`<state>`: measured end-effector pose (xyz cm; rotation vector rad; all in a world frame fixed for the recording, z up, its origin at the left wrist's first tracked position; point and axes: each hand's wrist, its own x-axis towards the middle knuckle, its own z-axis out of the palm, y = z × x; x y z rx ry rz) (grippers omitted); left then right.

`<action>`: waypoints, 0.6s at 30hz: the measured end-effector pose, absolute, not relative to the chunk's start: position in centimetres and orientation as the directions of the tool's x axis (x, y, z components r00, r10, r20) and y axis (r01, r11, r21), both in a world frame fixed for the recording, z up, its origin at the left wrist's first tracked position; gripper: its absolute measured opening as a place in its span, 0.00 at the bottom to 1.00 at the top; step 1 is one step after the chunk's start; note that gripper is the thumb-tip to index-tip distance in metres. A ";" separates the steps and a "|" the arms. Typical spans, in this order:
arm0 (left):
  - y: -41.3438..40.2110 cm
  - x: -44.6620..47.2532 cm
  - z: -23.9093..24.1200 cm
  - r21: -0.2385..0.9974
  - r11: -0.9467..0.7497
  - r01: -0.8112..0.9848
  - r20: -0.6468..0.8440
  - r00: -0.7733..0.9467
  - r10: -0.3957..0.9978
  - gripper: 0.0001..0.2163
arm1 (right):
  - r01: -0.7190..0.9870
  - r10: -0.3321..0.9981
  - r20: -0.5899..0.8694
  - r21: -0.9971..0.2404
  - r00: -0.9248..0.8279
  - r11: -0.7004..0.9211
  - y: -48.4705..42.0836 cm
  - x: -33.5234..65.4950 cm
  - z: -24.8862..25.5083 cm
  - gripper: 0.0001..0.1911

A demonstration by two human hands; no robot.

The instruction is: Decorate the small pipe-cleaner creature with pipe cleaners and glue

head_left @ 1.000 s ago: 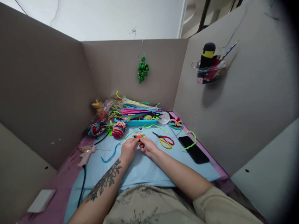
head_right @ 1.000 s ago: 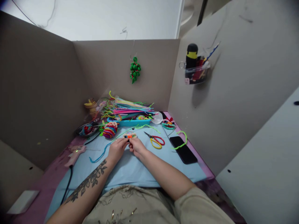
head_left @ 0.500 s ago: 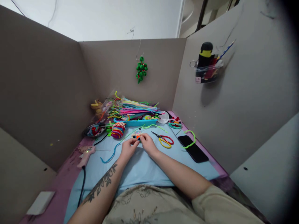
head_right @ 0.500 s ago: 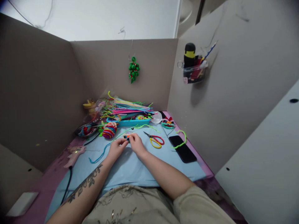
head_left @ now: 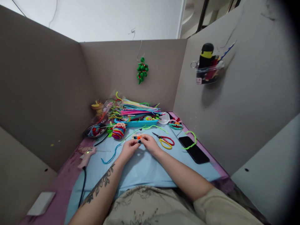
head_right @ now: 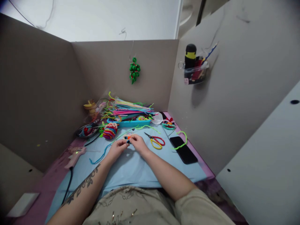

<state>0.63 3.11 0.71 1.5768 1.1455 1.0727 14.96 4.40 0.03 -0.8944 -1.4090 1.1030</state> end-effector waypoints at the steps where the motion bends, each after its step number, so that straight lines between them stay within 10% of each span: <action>1: 3.1 0.6 0.8 0.963 -0.177 0.202 0.134 0.209 0.969 0.10 | -0.062 0.948 0.283 -0.959 -0.148 0.277 4.4 15.1 0.1 0.10; 18: 2.6 0.1 1.8 0.901 -0.335 0.275 0.229 0.352 0.907 0.08 | 0.140 0.922 0.263 -0.940 -0.285 0.311 4.5 16.4 1.0 0.08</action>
